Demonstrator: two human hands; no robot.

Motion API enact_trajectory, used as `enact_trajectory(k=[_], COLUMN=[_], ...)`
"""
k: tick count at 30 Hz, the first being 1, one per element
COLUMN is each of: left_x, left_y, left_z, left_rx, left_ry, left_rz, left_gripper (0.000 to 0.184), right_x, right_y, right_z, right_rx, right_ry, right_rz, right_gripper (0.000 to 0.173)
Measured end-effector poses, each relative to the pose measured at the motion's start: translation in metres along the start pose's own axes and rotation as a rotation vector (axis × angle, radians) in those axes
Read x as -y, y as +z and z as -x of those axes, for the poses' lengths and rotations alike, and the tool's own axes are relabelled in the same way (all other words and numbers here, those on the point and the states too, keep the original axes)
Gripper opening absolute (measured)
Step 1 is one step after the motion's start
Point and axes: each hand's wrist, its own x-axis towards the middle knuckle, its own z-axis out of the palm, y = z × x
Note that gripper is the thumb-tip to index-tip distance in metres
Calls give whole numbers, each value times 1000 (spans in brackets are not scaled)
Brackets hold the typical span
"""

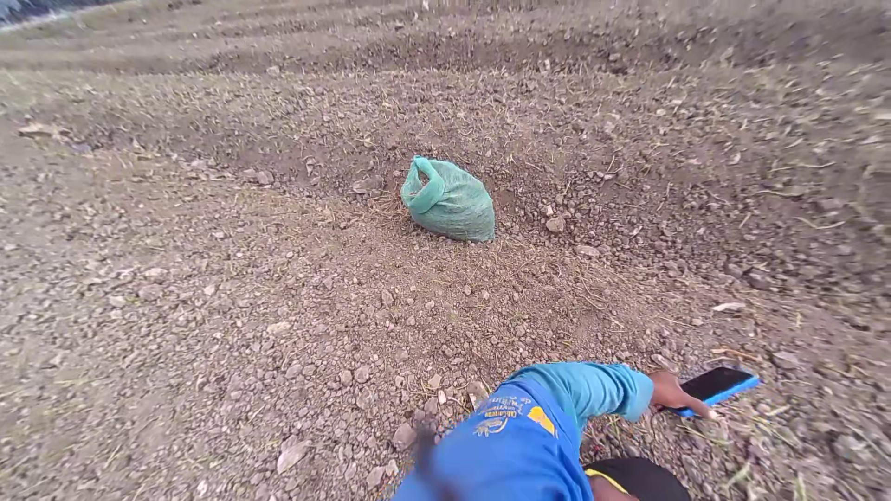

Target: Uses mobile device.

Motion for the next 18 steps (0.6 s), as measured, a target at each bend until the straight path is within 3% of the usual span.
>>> enact_trajectory(k=[2,5,11,14,16,18], left_x=[-8,-25,-60,-82,-95,-101], left_y=[6,18,16,16,23,37], left_z=[4,11,17,30,39,47], left_rx=[54,84,91,111,159,220], left_ry=[52,80,143,202,292,348], left_rz=[-46,-42,-116,-183,-200,-217], left_gripper=[67,65,63,64,64,66], right_x=[-18,-21,-51,-38,-16,3], right_y=[1,9,-4,-7,0,15], right_z=[0,-5,-11,-10,-11,-9], right_rx=[-109,-164,-263,-264,-244,-305], right_ry=[65,-49,-19,123,234,264], right_rz=[109,416,787,551,283,126], right_gripper=[17,18,10,12,28,26])
